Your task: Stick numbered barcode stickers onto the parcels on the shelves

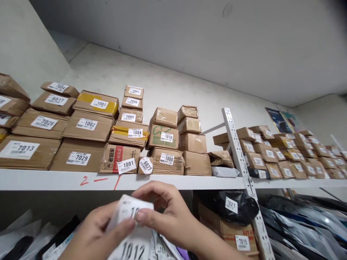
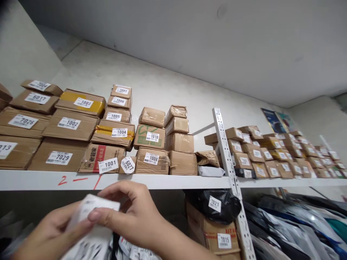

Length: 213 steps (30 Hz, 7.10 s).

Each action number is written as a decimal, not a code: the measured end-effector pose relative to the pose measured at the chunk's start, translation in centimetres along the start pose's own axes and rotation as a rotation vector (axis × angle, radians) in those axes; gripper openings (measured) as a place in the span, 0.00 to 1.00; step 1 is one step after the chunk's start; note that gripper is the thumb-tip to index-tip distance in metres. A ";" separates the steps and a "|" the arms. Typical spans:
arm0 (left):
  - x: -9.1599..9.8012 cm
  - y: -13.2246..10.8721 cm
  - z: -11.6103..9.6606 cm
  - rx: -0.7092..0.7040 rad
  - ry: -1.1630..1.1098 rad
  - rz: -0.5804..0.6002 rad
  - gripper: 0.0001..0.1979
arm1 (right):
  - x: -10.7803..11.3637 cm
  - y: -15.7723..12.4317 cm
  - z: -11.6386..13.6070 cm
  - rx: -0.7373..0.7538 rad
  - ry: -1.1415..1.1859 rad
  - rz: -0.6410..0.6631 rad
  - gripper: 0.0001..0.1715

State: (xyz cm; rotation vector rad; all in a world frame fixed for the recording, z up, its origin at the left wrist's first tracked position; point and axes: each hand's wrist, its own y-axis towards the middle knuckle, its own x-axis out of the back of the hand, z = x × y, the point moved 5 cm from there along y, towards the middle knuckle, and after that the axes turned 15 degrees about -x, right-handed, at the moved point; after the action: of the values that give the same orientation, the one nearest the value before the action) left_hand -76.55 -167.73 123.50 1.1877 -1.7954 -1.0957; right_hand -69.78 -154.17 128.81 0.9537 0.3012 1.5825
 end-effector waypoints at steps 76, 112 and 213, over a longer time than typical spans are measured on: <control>-18.5 7.6 6.7 0.069 -0.092 0.059 0.20 | 19.4 -1.8 -5.2 -0.004 -0.499 -0.906 0.08; -18.6 12.1 4.9 -0.087 -0.367 -0.131 0.18 | 18.9 -1.7 -4.9 0.054 -0.116 -0.771 0.12; -15.1 7.8 1.9 0.033 -0.349 -0.027 0.20 | 14.3 -2.3 -1.6 -0.017 -0.115 -0.397 0.15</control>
State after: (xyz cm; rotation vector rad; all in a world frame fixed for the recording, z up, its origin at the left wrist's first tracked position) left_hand -75.95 -151.37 128.32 1.0917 -2.0695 -1.3604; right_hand -68.77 -140.02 132.06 0.9034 0.3708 1.1625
